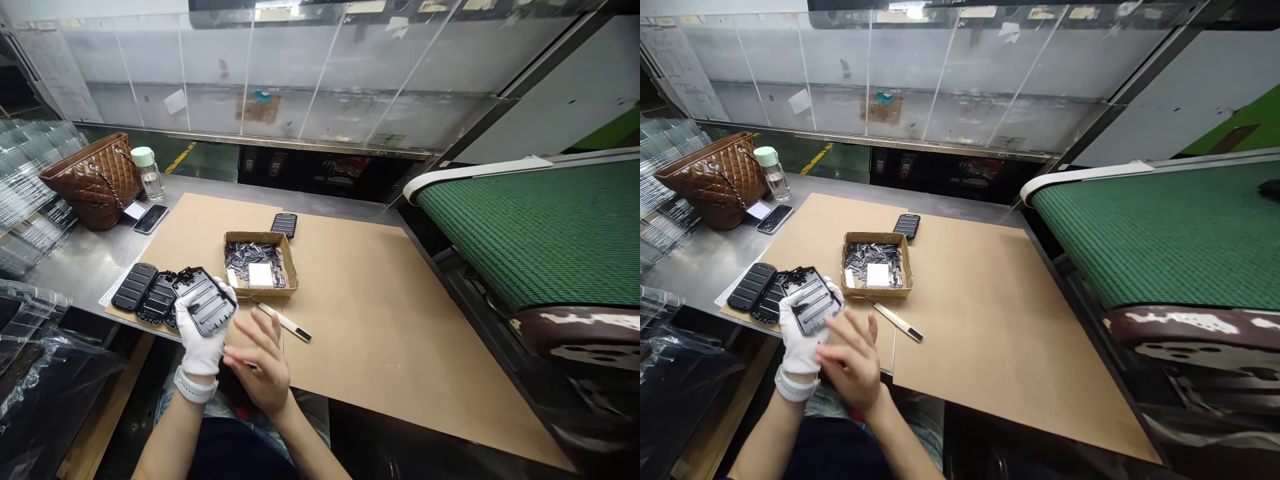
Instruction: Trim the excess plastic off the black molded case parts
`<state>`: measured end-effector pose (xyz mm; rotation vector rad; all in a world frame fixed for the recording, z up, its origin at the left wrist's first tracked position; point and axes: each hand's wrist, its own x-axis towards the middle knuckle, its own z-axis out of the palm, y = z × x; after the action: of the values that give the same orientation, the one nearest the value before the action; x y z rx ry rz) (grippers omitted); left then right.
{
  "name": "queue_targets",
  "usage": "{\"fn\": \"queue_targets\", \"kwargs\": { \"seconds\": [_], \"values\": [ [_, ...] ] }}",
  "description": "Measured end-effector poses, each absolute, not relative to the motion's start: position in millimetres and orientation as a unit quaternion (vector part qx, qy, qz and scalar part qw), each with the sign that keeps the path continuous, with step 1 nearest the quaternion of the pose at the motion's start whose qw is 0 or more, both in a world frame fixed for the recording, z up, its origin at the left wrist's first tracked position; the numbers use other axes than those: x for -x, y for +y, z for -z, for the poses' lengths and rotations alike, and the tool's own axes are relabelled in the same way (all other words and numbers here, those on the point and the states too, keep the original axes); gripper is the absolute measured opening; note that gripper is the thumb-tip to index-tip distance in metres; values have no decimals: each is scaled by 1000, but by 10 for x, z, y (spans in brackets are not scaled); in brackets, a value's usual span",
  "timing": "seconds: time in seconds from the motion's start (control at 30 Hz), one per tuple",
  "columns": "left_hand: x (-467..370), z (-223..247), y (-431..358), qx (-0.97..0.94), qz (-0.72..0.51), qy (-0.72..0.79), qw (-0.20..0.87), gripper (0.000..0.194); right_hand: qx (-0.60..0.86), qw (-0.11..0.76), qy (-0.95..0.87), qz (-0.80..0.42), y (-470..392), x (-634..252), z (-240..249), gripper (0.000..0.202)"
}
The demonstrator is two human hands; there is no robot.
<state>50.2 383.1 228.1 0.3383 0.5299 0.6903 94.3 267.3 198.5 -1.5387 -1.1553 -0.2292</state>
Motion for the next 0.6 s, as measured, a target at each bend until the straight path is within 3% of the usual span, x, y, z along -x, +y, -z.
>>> {"fn": "queue_targets", "kwargs": {
  "seconds": [0.13,0.33,0.47,0.6],
  "values": [
    [-441,-2312,3975,-79,-319,219,919,33,687,555,-418,213,2745,-1347,-2081,23],
    [-330,-2292,3948,-63,-276,172,943,43,832,454,-319,0,2558,-1906,-1769,36],
    [-319,-2212,3936,-69,-229,131,962,54,864,405,-299,-24,2287,-1779,-1297,48],
    [-337,-2185,3905,-79,-210,145,964,60,859,423,-288,-29,2185,-1567,-1327,46]
  ]
}}
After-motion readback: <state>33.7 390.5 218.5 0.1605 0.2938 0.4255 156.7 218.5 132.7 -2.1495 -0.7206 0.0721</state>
